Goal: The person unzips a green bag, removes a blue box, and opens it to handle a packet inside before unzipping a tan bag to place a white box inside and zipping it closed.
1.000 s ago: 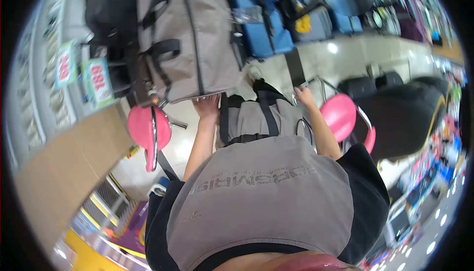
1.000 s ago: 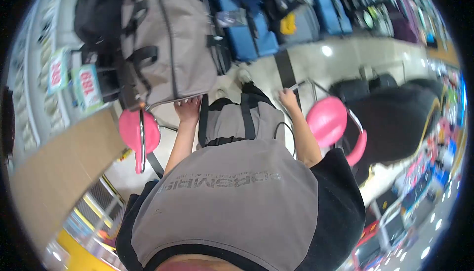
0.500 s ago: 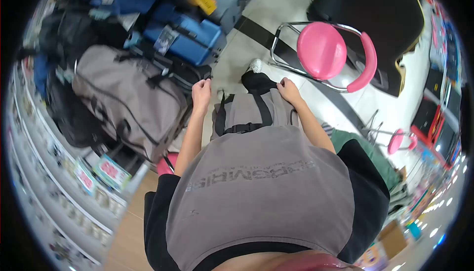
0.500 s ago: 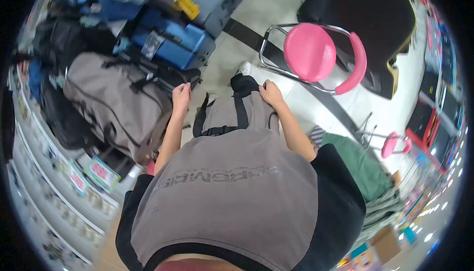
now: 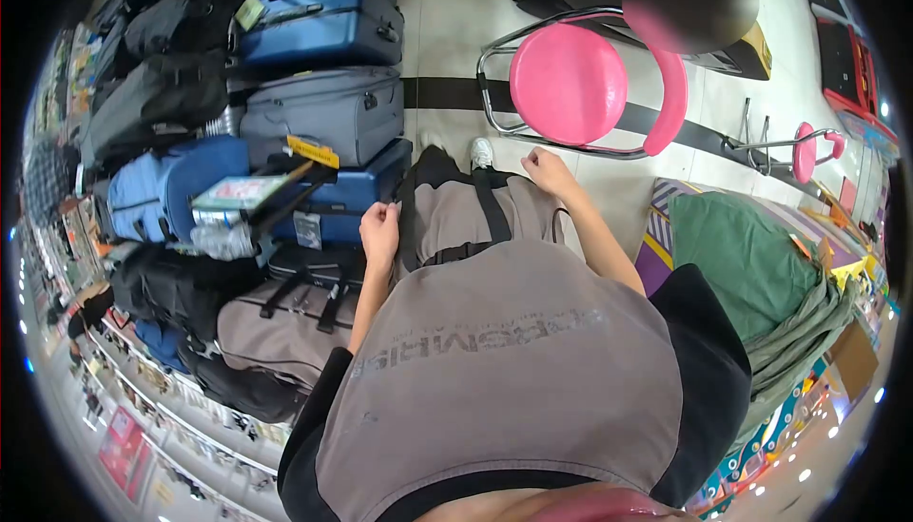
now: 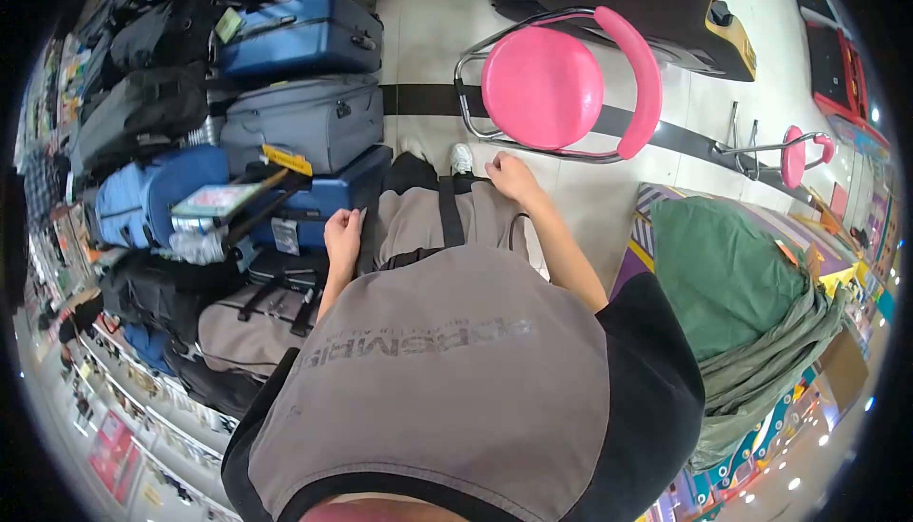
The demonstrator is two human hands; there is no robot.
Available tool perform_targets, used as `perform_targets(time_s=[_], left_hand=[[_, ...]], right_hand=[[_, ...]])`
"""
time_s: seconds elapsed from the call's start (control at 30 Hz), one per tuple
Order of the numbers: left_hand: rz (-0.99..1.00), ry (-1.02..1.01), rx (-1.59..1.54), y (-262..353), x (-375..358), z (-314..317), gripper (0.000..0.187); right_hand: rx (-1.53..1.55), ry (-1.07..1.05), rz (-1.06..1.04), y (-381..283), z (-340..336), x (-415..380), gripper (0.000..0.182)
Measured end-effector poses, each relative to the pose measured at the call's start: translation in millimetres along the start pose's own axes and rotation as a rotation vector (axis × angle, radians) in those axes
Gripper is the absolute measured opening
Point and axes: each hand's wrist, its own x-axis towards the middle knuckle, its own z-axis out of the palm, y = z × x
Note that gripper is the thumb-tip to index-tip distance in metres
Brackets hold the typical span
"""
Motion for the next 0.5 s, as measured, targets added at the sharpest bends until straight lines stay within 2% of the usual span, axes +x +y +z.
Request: perform_targets(time_s=[0.03, 0.13, 0.17, 0.2, 0.27, 0.33, 0.4, 0.5], left_hand=[[-0.056, -0.036, 0.0, 12, 7, -10, 0.029], [-0.029, -0.102, -0.003, 33, 50, -27, 0.028], [-0.037, -0.124, -0.025, 29, 73, -26, 0.028], [-0.064, -0.134, 0.006, 54, 91, -35, 0.027], [-0.056, -0.136, -0.075, 43, 159, -33, 0.025], [-0.062, -0.187, -0.223, 68, 226, -48, 0.025], [-0.035, -0.2, -0.186, 112, 289, -69, 0.021], [-0.035, -0.246, -0.205, 189, 361, -95, 0.02]], right_hand=[[-0.02, -0.058, 0.044, -11, -8, 7, 0.036], [0.096, -0.153, 0.038, -72, -32, 40, 0.038], [0.128, -0.173, 0.009, -90, -38, 58, 0.039], [0.159, -0.178, 0.005, -108, -43, 81, 0.039], [0.22, -0.182, 0.006, -145, -52, 125, 0.038], [0.044, -0.12, -0.014, -174, -67, 169, 0.037], [-0.111, -0.011, -0.043, -202, -85, 213, 0.037], [0.088, 0.049, -0.061, -252, -134, 244, 0.034]])
